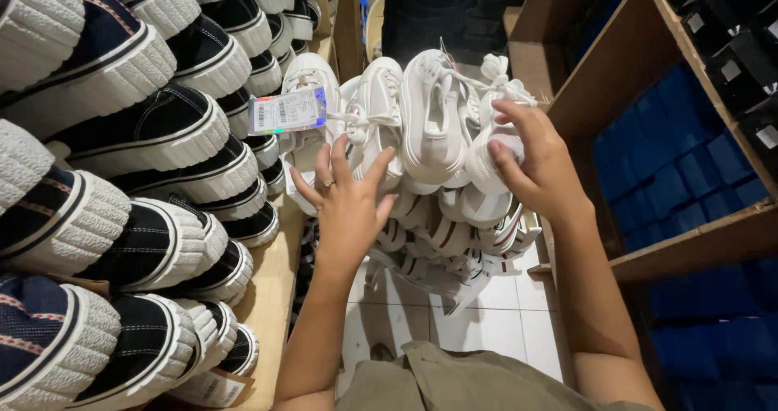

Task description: The person removes white sneakers from a wooden shelf and places them onto a white plastic rack, then moves the rack and reorganizes more shoes on the shelf by hand.

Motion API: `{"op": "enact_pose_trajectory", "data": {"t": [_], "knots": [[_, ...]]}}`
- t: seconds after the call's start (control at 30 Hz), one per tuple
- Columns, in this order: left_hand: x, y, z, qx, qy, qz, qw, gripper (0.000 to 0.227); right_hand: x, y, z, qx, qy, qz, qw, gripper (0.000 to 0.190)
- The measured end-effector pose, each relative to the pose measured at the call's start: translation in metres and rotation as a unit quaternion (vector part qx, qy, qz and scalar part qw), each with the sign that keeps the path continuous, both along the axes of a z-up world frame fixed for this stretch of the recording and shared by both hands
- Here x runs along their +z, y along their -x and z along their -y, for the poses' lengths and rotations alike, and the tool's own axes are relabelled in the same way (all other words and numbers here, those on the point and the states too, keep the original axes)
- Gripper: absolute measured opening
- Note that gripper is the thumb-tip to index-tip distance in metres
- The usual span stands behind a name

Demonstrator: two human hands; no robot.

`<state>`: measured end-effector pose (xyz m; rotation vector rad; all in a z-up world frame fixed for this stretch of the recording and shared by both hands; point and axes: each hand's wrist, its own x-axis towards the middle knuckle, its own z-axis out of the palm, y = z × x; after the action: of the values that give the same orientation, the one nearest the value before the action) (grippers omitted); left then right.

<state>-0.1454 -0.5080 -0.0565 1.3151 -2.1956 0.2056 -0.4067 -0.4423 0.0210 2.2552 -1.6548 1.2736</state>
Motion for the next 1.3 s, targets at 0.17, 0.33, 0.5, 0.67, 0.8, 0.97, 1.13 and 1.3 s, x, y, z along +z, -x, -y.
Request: {"op": "enact_pose_trajectory", "data": {"t": [0.17,0.33,0.5,0.67,0.8,0.97,1.13,1.3], "knots": [[0.0,0.0,0.0,0.002,0.0,0.0,1.0,0.08,-0.003,0.01,0.001,0.004,0.018,-0.015,1.0,0.048],[0.003,-0.002,-0.001,0.004,0.005,-0.002,1.0,0.085,-0.01,0.041,-0.013,-0.017,0.068,0.034,0.997,0.046],[0.012,-0.006,-0.004,-0.002,-0.014,0.015,1.0,0.075,-0.033,0.084,-0.045,-0.153,0.081,0.067,0.983,0.052],[0.027,-0.003,-0.021,-0.026,0.03,-0.023,0.999,0.074,-0.139,0.161,-0.054,-0.254,-0.081,0.281,0.922,0.054],[0.048,0.003,-0.038,-0.071,0.071,-0.098,0.99,0.057,-0.219,0.186,-0.067,-0.327,-0.233,0.507,0.762,0.068],[0.054,0.011,-0.043,-0.098,0.085,-0.142,0.981,0.05,-0.269,0.192,-0.094,-0.364,-0.307,0.576,0.664,0.074],[0.054,0.02,-0.043,-0.128,0.095,-0.172,0.972,0.043,-0.292,0.188,-0.1,-0.373,-0.355,0.579,0.632,0.077],[0.053,0.026,-0.042,-0.175,0.109,-0.195,0.959,0.04,-0.303,0.171,-0.089,-0.352,-0.377,0.55,0.657,0.07]]}}
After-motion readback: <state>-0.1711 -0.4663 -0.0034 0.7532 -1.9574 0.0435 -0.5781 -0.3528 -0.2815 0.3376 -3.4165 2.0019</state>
